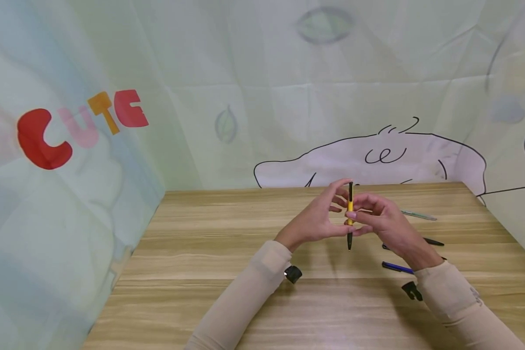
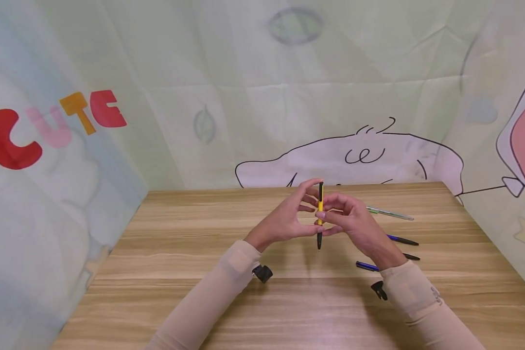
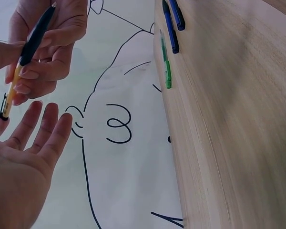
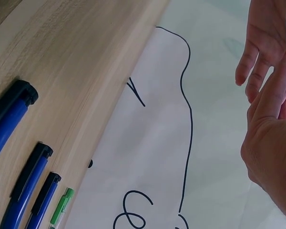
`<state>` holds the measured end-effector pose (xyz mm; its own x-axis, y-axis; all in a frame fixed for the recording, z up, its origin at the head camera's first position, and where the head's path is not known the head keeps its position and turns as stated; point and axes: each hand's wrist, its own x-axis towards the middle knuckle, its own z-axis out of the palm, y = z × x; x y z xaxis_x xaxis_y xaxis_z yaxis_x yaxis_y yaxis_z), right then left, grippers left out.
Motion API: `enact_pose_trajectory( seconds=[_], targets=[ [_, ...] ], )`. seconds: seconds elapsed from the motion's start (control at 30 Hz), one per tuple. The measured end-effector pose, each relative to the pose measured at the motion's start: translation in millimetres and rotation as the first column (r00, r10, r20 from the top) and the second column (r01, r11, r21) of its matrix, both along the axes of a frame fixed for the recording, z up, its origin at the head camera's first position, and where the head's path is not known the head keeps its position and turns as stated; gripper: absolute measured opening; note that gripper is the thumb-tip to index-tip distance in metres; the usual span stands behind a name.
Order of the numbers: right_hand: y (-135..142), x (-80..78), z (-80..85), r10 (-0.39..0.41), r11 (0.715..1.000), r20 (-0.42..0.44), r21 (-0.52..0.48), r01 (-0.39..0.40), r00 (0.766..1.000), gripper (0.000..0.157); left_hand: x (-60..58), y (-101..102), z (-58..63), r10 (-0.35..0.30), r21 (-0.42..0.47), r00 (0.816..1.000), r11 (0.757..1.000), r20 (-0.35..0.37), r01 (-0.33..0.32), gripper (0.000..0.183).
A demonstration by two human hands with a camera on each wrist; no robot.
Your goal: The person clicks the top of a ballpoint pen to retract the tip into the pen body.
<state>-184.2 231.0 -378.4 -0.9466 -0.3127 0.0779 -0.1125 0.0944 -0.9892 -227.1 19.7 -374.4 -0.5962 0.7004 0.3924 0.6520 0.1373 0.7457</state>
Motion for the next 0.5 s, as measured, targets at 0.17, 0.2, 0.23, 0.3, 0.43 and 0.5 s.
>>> enact_pose_trajectory(
  seconds=[0.17, 0.2, 0.23, 0.3, 0.43, 0.5],
  targets=[
    [-0.7, 0.0, 0.7, -0.009, 1.000, -0.002, 0.002, 0.009, 1.000, 0.043, 0.0, 0.0, -0.2, 0.000, -0.001, 1.000, 1.000, -0.003, 0.000, 0.101],
    [-0.9, 0.1, 1.0, -0.010, 1.000, -0.004, 0.002, 0.010, 1.000, 0.043, 0.1, 0.1, -0.1, 0.000, 0.000, 1.000, 1.000, -0.003, 0.000, 0.101],
    [-1.0, 0.1, 1.2, -0.011, 1.000, -0.005, 0.002, 0.011, 1.000, 0.043, 0.1, 0.0, -0.3, 0.000, -0.001, 1.000, 1.000, -0.003, 0.000, 0.101],
    [-1.2, 0.1, 1.4, -0.013, 1.000, -0.004, -0.001, 0.013, 1.000, 0.042, 0.0, 0.0, -0.5, 0.000, -0.001, 1.000, 1.000, -0.002, 0.000, 0.100],
    [-2.1, -0.1, 1.6, -0.015, 1.000, -0.003, -0.001, 0.015, 1.000, 0.042, 0.0, 0.4, -0.5, 0.001, -0.001, 1.000, 1.000, 0.000, -0.001, 0.100],
    [-2.2, -0.2, 1.6, -0.016, 1.000, -0.001, -0.002, 0.016, 1.000, 0.043, 0.0, 0.7, -0.3, 0.002, -0.003, 1.000, 1.000, 0.000, -0.002, 0.100]
  ],
)
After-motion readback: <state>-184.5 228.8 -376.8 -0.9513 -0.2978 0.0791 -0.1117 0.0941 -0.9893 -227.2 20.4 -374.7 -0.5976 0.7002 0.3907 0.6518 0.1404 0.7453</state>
